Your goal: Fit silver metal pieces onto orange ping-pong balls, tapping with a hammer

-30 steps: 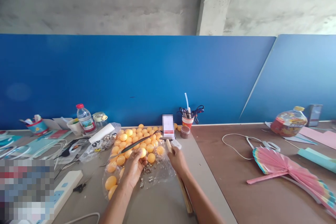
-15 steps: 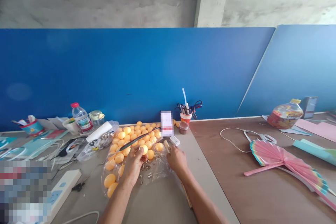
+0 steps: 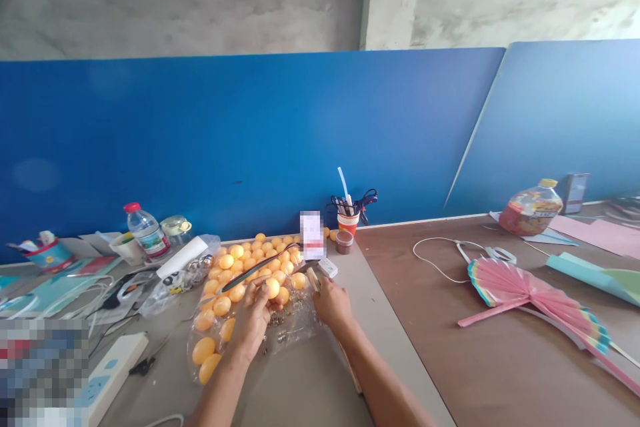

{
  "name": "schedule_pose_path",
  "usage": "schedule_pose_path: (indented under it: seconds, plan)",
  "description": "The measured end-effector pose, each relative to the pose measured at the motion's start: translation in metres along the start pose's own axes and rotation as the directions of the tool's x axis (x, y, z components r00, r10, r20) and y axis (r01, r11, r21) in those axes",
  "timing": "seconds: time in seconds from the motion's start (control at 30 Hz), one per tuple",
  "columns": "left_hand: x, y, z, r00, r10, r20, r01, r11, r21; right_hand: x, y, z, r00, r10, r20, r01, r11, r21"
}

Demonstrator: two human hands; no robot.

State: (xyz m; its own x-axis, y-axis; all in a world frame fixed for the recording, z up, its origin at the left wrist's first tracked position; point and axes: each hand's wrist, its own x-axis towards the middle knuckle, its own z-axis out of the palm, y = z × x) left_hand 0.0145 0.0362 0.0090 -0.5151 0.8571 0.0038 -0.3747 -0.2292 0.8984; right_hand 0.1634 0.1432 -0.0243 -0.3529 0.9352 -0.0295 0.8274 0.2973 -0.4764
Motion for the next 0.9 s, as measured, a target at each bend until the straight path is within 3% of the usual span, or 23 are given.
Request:
schedule_pose_path:
  seconds: [0.1, 0.2, 0.27, 0.33, 0.43, 0.57, 0.77, 0.9]
  plan:
    - [-0.001, -0.002, 0.002, 1.000, -0.012, 0.017, 0.013, 1.000, -0.012, 0.002, 0.003, 0.002, 0.987, -0.057, -0.152, 0.066, 0.996, 0.055]
    - [0.002, -0.001, 0.002, 0.999, -0.022, -0.050, 0.018, 0.996, -0.084, 0.001, 0.002, -0.001, 0.891, -0.224, -0.394, 0.311, 0.935, 0.173]
    - [0.005, 0.001, 0.001, 0.993, -0.031, -0.110, 0.016, 0.991, -0.130, -0.002, -0.002, -0.003, 0.831, -0.337, -0.442, 0.474, 0.845, 0.248]
    - [0.007, 0.004, -0.001, 0.992, -0.042, -0.123, 0.022, 0.987, -0.160, -0.008, -0.007, -0.004, 0.802, -0.461, -0.380, 0.574, 0.770, 0.279]
    - [0.009, 0.007, -0.004, 0.988, -0.049, -0.144, 0.019, 0.978, -0.206, -0.018, -0.016, -0.003, 0.772, -0.615, -0.161, 0.635, 0.743, 0.209]
    - [0.010, 0.006, -0.007, 0.990, -0.044, -0.137, 0.010, 0.970, -0.242, -0.026, -0.023, -0.002, 0.792, -0.608, 0.058, 0.607, 0.794, 0.039]
    - [0.010, 0.006, -0.008, 0.988, -0.042, -0.150, 0.001, 0.966, -0.259, -0.024, -0.026, -0.004, 0.810, -0.562, 0.167, 0.573, 0.819, -0.020]
    - [0.010, 0.006, -0.007, 0.981, -0.077, -0.177, 0.030, 0.967, -0.251, -0.025, -0.026, -0.004, 0.819, -0.557, 0.136, 0.559, 0.829, 0.029]
